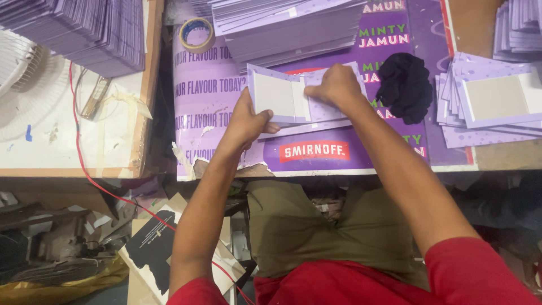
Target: The person repeatedly folds small purple paper sheets by hand, aligning edges and pressing the crease before placing each folded sheet into a growing stack on the table. The person handles the sheets one at a time from a larger pile and maintains a consistent folding pattern.
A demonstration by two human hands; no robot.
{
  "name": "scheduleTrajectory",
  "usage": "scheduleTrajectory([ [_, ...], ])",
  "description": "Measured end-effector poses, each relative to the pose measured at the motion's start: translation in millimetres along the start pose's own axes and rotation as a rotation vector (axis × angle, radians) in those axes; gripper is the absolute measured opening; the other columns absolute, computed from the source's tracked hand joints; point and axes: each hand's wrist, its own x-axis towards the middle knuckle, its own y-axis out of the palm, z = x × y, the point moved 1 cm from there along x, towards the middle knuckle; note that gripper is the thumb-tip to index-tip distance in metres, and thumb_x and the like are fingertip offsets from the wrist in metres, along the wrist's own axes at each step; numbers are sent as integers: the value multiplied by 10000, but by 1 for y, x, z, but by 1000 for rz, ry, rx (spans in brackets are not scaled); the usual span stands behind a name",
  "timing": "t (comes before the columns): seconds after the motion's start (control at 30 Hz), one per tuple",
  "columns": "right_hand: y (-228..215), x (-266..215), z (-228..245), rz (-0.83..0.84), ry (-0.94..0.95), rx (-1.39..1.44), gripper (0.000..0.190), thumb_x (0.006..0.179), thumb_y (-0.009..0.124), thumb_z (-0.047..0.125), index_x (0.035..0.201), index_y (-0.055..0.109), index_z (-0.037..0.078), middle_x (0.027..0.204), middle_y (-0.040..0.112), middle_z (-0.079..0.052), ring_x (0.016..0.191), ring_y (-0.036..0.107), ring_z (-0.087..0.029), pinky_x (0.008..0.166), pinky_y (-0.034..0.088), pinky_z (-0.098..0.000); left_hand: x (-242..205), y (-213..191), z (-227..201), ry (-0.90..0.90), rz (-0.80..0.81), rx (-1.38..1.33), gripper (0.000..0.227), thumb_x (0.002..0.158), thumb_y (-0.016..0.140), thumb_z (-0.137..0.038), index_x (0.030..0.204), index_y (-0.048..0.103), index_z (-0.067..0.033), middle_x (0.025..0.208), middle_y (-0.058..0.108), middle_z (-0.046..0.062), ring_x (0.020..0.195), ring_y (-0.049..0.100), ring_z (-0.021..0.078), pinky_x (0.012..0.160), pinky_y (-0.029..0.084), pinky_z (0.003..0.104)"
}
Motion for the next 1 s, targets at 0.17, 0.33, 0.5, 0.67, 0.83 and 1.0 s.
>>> scheduleTrajectory([
  [0.17, -1, 28, 11, -72, 31, 15, 483, 609, 912, 428, 805, 767, 11, 788, 744, -159, 742, 745, -297, 734, 579, -401, -3, 4, -10, 36, 31, 69, 568, 916, 517, 126, 1439, 304, 64, 1172, 636, 280, 627, 724, 238, 519, 613, 305],
  [0.33, 12, 22, 11, -209, 115, 7, 509, 566, 939, 451, 812, 749, 48, 808, 747, -113, 757, 738, -278, 705, 569, -392, -3, 8, -11, 48, -29, -14, 614, 867, 475, 137, 1443, 277, 59, 1179, 614, 289, 611, 713, 264, 512, 633, 302],
  [0.5, 14, 8, 9, -118, 59, 0, 354, 633, 905, 373, 760, 720, 99, 765, 736, -83, 752, 720, -262, 723, 553, -409, -9, 15, -4, 76, -130, -80, 547, 884, 471, 110, 1407, 311, 102, 1186, 609, 320, 700, 743, 297, 552, 631, 303],
  [0.67, 18, -18, -13, -54, -246, 71, 510, 491, 958, 216, 897, 677, 86, 993, 648, -102, 933, 638, -291, 817, 520, -408, -8, 14, -1, 87, -196, -145, 592, 854, 452, 97, 1417, 275, 57, 1233, 575, 288, 863, 750, 319, 542, 669, 304],
  [0.83, 31, -34, -22, -49, -337, 78, 686, 477, 968, 179, 1065, 631, 75, 1207, 522, -144, 1166, 520, -361, 981, 484, -417, -8, 15, 3, 64, -202, -148, 531, 866, 456, 92, 1382, 331, 90, 1251, 577, 293, 921, 736, 333, 568, 655, 305],
  [1.0, 26, -35, -14, 119, -270, -27, 808, 426, 979, 189, 1134, 592, 131, 1302, 429, -143, 1236, 399, -381, 1044, 425, -441, -5, 13, 2, 33, -203, -185, 547, 858, 448, 102, 1392, 331, 80, 1255, 572, 287, 913, 735, 332, 561, 653, 310],
])
